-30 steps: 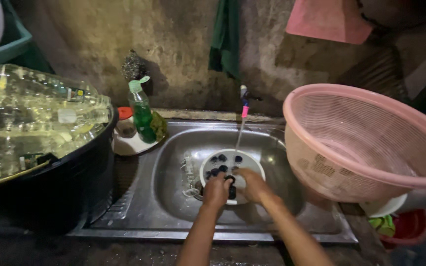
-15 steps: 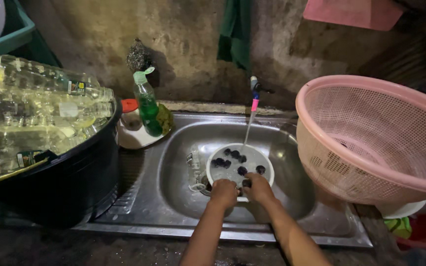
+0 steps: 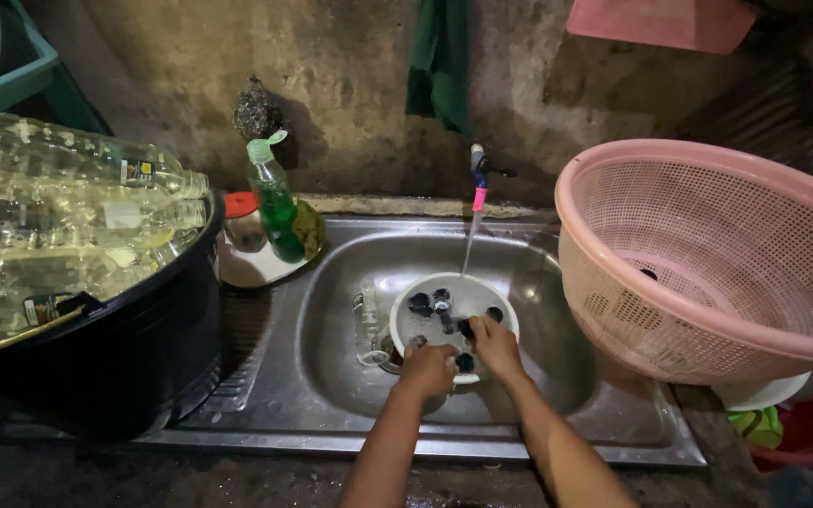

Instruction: The person washes dark round fruits under running water in a kitchen sink, transferring them from a white bowl into a pink colander. The person also briefly handles a teal plastic stool and a clear plastic bottle.

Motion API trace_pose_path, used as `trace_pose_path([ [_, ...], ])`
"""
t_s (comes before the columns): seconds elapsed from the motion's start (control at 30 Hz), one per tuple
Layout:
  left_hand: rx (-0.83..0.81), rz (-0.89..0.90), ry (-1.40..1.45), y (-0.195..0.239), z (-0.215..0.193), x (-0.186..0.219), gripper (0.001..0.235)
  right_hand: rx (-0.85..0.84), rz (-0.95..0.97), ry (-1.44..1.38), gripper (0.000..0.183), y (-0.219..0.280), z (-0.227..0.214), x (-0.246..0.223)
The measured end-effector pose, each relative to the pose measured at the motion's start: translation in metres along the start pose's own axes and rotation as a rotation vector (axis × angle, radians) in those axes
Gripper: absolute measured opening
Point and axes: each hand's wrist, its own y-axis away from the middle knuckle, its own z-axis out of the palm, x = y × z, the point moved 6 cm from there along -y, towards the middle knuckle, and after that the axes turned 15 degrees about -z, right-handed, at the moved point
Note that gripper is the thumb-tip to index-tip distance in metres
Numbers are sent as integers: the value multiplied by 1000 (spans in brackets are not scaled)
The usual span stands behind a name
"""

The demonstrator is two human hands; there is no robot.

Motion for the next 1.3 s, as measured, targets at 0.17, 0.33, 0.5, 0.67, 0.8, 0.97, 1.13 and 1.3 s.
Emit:
trace_pose_path([
  [0.17,195,61,67,-8,-6,-4,29,32,-219,485,29,15,-18,-39],
  [0.33,242,32,218,-2,-19,-2,18,-272,-112,729,50,27,-13,-55],
  [0.5,308,94,299,6,-32,5,14,-113,-62,466,39,19,-11,-35],
  [0.67,401,135,303,6,-38,6,25,112,-55,-404,34,-16,-1,16],
  [0.8,442,135,363,10,-41,6,28,100,102,-527,41,-26,10,50],
  [0.97,371,101,370,11,-41,9,18,98,69,-543,39,-28,12,59],
  [1.13,431,123,406,11,-44,11,12,116,5,-444,36,-25,5,43],
  [1.3,560,183,399,20,-55,16,9,76,-254,-184,25,3,-8,-17],
])
